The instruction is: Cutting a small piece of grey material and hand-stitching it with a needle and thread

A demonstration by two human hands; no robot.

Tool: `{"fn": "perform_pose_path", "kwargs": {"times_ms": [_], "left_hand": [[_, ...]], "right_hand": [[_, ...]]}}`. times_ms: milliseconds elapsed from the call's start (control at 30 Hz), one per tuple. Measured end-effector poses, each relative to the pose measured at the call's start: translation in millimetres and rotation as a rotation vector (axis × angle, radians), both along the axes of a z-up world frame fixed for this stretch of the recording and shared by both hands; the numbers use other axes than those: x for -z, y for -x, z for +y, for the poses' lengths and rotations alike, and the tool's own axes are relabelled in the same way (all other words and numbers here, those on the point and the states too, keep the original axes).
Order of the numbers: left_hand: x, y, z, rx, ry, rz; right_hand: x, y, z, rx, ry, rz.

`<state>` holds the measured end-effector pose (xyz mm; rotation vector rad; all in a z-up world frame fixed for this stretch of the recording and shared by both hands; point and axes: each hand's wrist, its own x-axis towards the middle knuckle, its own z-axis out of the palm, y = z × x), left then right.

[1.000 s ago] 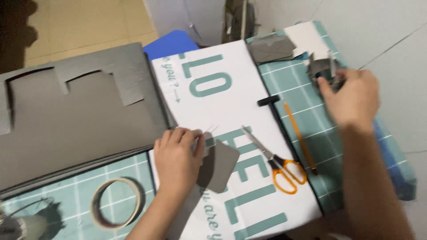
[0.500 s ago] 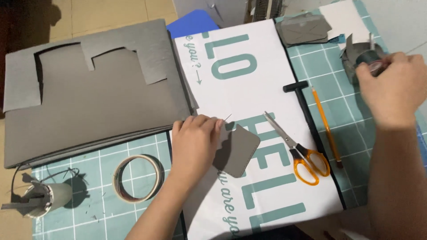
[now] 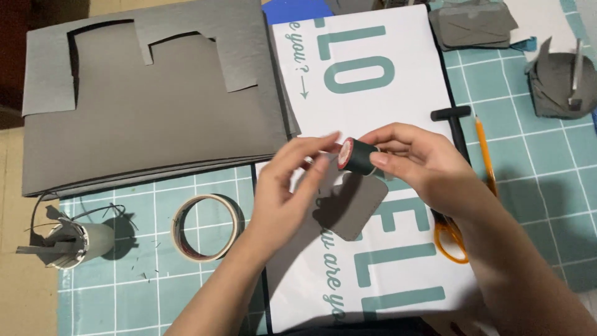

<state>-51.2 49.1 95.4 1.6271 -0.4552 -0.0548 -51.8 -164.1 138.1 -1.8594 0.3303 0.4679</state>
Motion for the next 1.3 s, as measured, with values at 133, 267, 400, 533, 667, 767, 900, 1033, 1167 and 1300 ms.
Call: {"fn": "perform_pose_path", "kwargs": {"times_ms": [133, 267, 400, 533, 667, 767, 900, 1033, 1167, 1300], "left_hand": [[-0.6, 1.6, 0.4, 0.067, -0.008, 0.052], [7.5, 1.2, -3.6, 0.033, -0.099, -0.118], [11.5, 1.8, -8.7, -0.039, -0.022, -0.315], [10.5, 4.0, -5.6, 0.062, -0.063, -0.277], [12.2, 7.9, -10.4, 0.009, 0.054, 0.066], [20.3, 6.3, -11.6, -0.038, 0.169, 0.322], [29.5, 7.2, -15.3, -0.042, 0.246, 0.517], [18.3, 5.8, -15.1, 0.006, 0.179, 0.553], [16.2, 4.4, -13.0, 0.043, 0.140, 0.554], [17.7, 2.8, -12.2, 0.027, 0.196, 0.573]], "right_hand": [[31.6, 1.9, -11.7, 0.065, -0.087, -0.041], [41.2, 6.3, -16.8, 0.000, -0.208, -0.132], [41.0, 9.6, -14.4, -0.059, -0.346, -0.119], [59.6, 12.3, -17.8, -0.047, -0.421, -0.104], [48.2, 15.4, -9.2, -0.148, -0.208, -0.239], [40.6, 16.4, -7.2, -0.255, -0.175, -0.418], [46.5, 19.9, -7.2, -0.290, 0.106, -0.618], [47.5, 21.2, -6.4, -0.250, 0.026, -0.608], [47.7, 21.8, -5.3, -0.255, 0.015, -0.645], [51.2, 18.5, -7.8, -0.239, -0.070, -0.657]]}}
